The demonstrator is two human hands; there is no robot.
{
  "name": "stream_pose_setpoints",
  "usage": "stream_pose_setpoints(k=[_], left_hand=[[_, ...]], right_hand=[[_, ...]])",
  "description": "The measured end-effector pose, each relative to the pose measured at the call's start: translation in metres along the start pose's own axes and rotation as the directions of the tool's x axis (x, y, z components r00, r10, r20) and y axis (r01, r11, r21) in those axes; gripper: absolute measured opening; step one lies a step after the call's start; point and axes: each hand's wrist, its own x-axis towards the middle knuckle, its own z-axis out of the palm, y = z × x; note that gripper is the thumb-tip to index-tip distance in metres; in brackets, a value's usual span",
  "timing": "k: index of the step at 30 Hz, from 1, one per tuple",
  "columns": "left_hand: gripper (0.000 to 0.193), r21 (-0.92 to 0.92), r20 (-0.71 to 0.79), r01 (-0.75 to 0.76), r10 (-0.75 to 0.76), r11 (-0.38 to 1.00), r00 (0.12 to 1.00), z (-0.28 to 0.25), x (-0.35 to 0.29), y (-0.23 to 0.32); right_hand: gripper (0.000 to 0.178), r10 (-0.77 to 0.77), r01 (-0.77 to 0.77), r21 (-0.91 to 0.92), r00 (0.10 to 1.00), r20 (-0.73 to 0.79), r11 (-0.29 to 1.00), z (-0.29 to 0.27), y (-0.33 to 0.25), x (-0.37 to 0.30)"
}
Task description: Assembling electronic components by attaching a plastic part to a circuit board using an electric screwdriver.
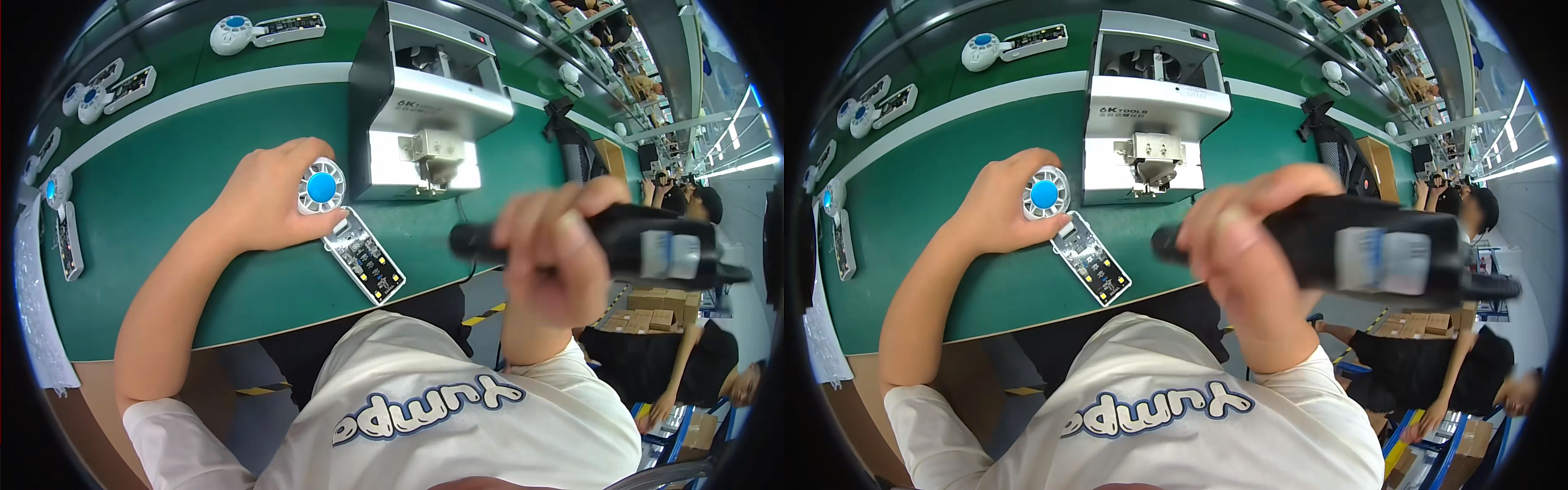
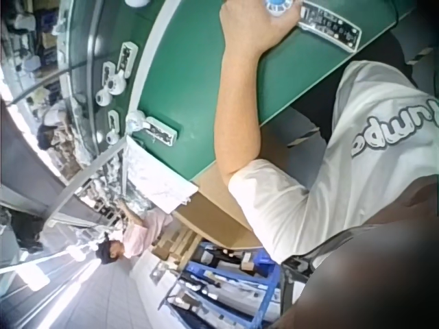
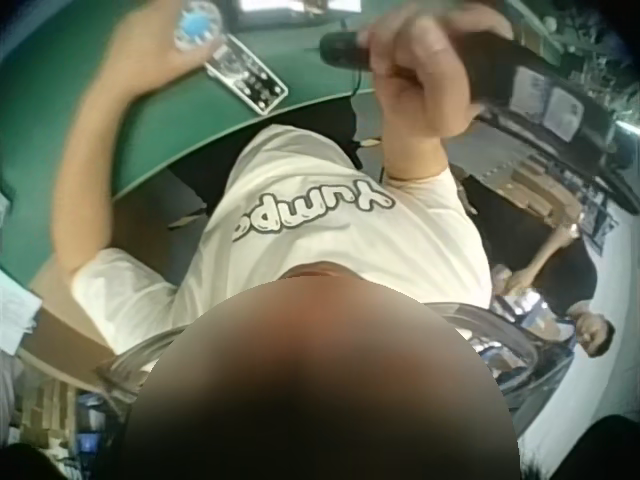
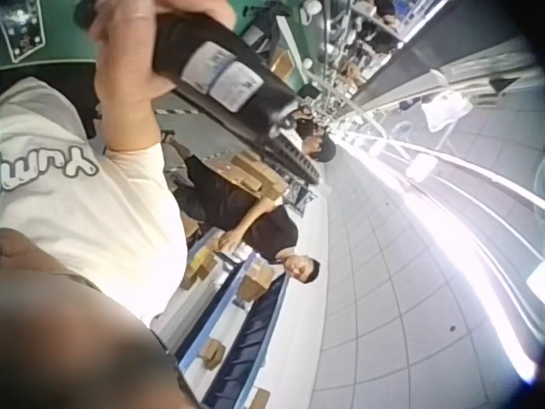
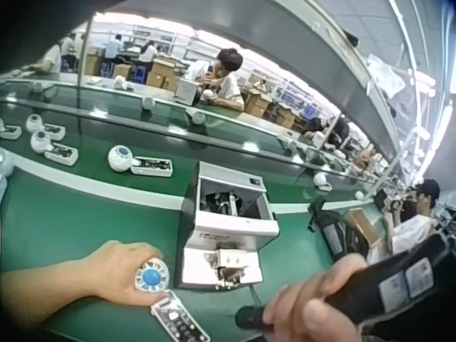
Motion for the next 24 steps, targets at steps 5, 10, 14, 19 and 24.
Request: stream_pose_setpoints(k=[5,10,14,19,24], left_hand=[[0.048,-0.006,0.025,0.028,-0.028,1.000,0.999,0.000,-0.001,0.004],[0.048,-0.007,0.005,0.043,-0.043,0.999,0.999,-0.002,-0.003,0.001],[0.049,0.008,-0.014,-0.001,0.001,1.000,1.000,0.004,0.002,-0.009],[0.050,0.014,-0.020,0.015,-0.014,1.000,1.000,0.008,0.010,-0.014],[0.051,-0.003,-0.016,0.028,-0.028,1.000,0.999,0.012,0.013,-0.016]], right_hand=[[0.021,-0.337,0.251,-0.308,0.902,-0.269,0.918,0.016,0.015,0.028],[0.028,-0.170,0.063,-0.378,0.952,-0.256,0.924,0.018,0.009,0.021],[0.030,-0.066,0.063,-0.047,0.996,-0.067,0.997,0.017,0.017,0.004],[0.031,-0.011,0.011,0.010,1.000,0.027,1.000,0.033,0.041,-0.001],[0.032,0.028,-0.027,-0.045,0.999,0.033,0.999,0.038,0.053,0.003]])
